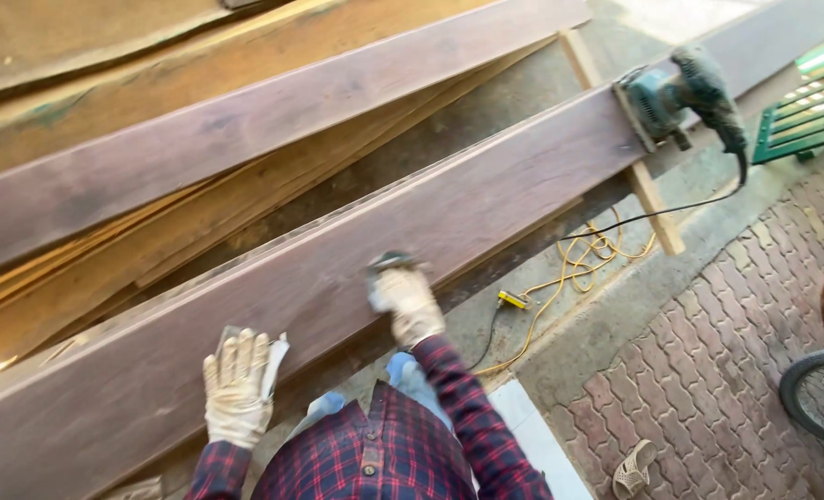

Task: The person sands long wooden planks laid across supports, using an electric orbital sander to smooth the plank surfaces. They then set the sander down and hand-sand and wipe the planks with a sanding block and cloth, working along the boards.

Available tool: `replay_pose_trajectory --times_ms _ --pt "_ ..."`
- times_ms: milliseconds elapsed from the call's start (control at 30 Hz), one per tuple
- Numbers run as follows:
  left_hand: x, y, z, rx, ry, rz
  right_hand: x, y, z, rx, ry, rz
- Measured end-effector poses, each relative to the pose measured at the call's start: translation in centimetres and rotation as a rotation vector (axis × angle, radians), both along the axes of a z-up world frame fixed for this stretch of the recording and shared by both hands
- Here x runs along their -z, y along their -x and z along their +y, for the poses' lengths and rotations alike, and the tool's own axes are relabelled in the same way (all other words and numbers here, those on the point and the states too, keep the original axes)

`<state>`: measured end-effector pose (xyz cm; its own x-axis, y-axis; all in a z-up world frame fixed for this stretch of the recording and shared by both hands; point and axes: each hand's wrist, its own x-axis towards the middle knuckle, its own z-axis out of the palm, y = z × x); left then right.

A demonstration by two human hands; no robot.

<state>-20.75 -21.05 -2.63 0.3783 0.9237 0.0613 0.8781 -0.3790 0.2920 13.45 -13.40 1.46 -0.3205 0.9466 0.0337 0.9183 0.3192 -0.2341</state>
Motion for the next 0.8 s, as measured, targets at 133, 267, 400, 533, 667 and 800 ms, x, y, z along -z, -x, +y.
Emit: replay_pose_trajectory --times_ms 133,267,400,533,667,800 --pt "1.2 -3.1 0.4 -0.199 0.030 0.155 6.2 -18.1 3.3 0.370 -0.117 0.503" --pt "3.0 -9.3 2.1 -0.476 -0.023 -0.058 3.3 -19.7 6.0 0.421 -0.396 0.556" --pt "3.2 -19.4 6.5 -0.548 -0.021 -0.039 -2.2 -13.9 4.2 -0.026 -0.214 0.174" --pt "1.3 -28.7 11.5 -0.417 0.001 0.099 -4.9 -25.1 10.0 -0.183 -0.062 0.094" --pt "-2.7 -34.6 13.5 -0.403 0.193 0.250 -0.7 -44.5 15.8 0.155 -0.318 0.441" --pt "-8.0 -35.8 14.6 -0.478 0.140 0.235 11.2 -55.4 18.1 0.441 -0.329 0.392"
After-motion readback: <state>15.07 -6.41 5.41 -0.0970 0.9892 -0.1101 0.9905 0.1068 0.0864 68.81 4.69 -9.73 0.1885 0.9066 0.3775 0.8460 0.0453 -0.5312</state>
